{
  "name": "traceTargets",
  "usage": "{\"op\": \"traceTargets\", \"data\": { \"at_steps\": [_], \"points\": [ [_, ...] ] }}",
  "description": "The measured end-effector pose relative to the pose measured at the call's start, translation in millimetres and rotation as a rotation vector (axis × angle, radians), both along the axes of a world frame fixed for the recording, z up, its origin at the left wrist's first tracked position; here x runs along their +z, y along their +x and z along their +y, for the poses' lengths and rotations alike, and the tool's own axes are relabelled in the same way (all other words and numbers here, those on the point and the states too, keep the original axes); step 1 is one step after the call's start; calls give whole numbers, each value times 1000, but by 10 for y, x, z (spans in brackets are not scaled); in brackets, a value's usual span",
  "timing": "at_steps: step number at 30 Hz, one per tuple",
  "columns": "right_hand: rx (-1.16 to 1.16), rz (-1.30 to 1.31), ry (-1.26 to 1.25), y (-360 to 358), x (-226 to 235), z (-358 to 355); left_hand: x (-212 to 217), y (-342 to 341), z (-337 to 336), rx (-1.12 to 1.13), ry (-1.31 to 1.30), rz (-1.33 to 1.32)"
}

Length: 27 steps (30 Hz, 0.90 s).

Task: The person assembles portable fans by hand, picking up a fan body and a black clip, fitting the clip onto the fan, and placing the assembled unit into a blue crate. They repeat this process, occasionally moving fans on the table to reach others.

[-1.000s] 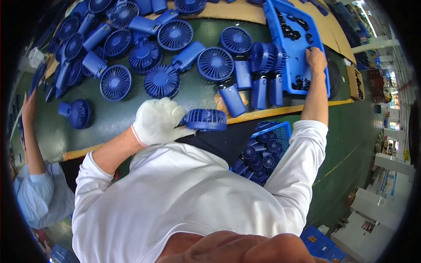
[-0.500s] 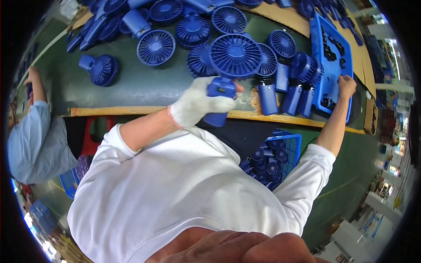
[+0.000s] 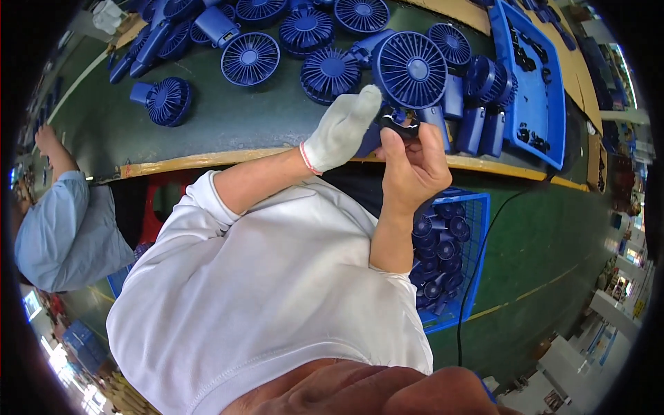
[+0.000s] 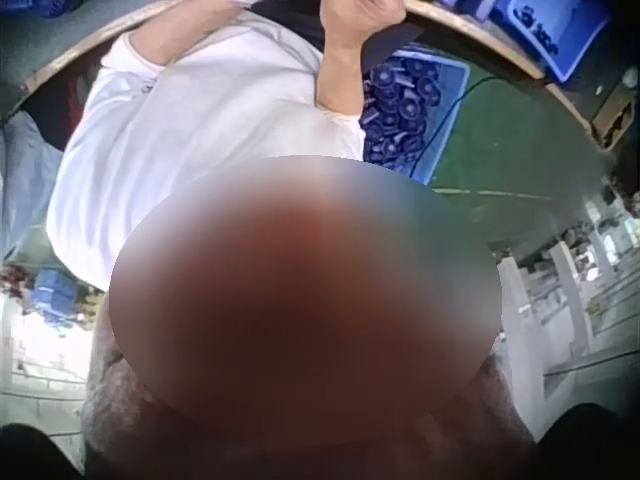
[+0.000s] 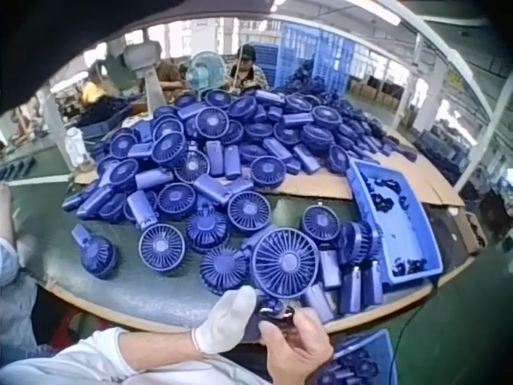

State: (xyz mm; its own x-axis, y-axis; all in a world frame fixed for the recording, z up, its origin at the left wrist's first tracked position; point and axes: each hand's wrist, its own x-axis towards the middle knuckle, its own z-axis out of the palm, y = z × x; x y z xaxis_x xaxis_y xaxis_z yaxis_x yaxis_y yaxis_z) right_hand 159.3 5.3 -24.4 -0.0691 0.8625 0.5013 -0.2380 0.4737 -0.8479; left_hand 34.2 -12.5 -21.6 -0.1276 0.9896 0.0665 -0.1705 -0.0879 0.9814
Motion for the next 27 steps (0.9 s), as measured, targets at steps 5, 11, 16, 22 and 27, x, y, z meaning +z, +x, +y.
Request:
{"op": "traceTargets", "data": {
  "at_steps": [5, 11, 16, 22, 27],
  "points": [
    [-178, -418, 220, 101, -118, -32, 142, -109, -57, -98, -103, 391],
    [6, -286, -76, 125, -246, -219, 108, -345, -61, -180, -134, 406],
    [82, -269, -342, 37, -117, -187, 58, -306, -75, -151, -22, 319],
    [136, 73, -519, -303, -77, -166, -266, -390, -81, -254, 137, 259],
    [135, 34, -517, -322, 63, 11, -306, -399, -170, -247, -112, 105]
  ]
}}
